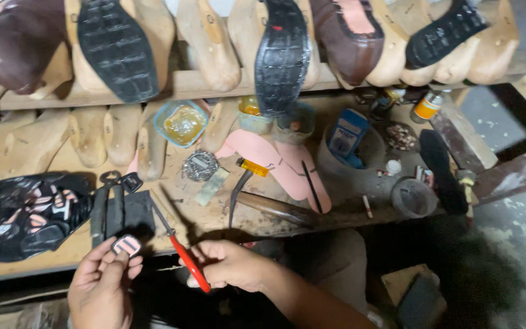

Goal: The person trims the edges of a small black sandal strap using red-handled scissors, then uses a metal rod to press or shape the strap. The person repeats the trimming and shaping steps on the same strap.

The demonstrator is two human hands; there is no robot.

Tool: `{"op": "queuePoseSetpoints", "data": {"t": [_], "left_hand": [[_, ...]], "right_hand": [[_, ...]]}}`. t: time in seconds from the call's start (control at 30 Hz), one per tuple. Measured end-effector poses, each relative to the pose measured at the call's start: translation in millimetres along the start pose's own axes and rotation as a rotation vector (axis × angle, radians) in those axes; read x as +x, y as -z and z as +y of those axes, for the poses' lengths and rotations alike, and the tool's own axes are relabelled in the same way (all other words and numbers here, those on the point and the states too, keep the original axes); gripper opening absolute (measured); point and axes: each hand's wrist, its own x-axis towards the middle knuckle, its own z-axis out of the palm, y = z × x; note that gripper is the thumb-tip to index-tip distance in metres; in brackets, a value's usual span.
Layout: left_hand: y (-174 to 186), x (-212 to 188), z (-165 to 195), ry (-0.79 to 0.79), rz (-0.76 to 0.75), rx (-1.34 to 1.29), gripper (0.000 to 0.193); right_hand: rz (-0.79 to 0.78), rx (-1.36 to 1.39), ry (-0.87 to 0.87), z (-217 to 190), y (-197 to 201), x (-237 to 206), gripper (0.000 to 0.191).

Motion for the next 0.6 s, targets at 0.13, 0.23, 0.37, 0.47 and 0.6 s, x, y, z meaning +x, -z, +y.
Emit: {"op": "queuePoseSetpoints", "data": {"t": [0.13, 0.23, 0.37, 0.47, 0.6], "left_hand": [[-11.7, -9.0, 24.2, -0.075, -0.031, 0.024, 0.033], [-21.0, -11.9, 40.0, -0.121, -0.010, -0.004, 0.030], [-28.5, -16.0, 57.8, -0.148, -0.005, -0.030, 0.028], [-30.6, -18.1, 67.6, -0.133, 0.016, -0.014, 0.028], [-32.0, -19.9, 75.9, -0.171, 0.022, -0.013, 0.030]], "right_hand": [[-0.067, -0.305, 0.128, -0.2, -9.9, -6.1, 0.047], [-0.031, -0.386, 0.149, -7.3, -16.6, -7.3, 0.053], [0.002, -0.283, 0.073, -18.9, -25.4, -12.8, 0.052], [0.060, -0.230, -0.046, -24.0, -32.3, -15.4, 0.044], [0.055, -0.319, -0.067, -29.4, -37.6, -18.0, 0.045]]}}
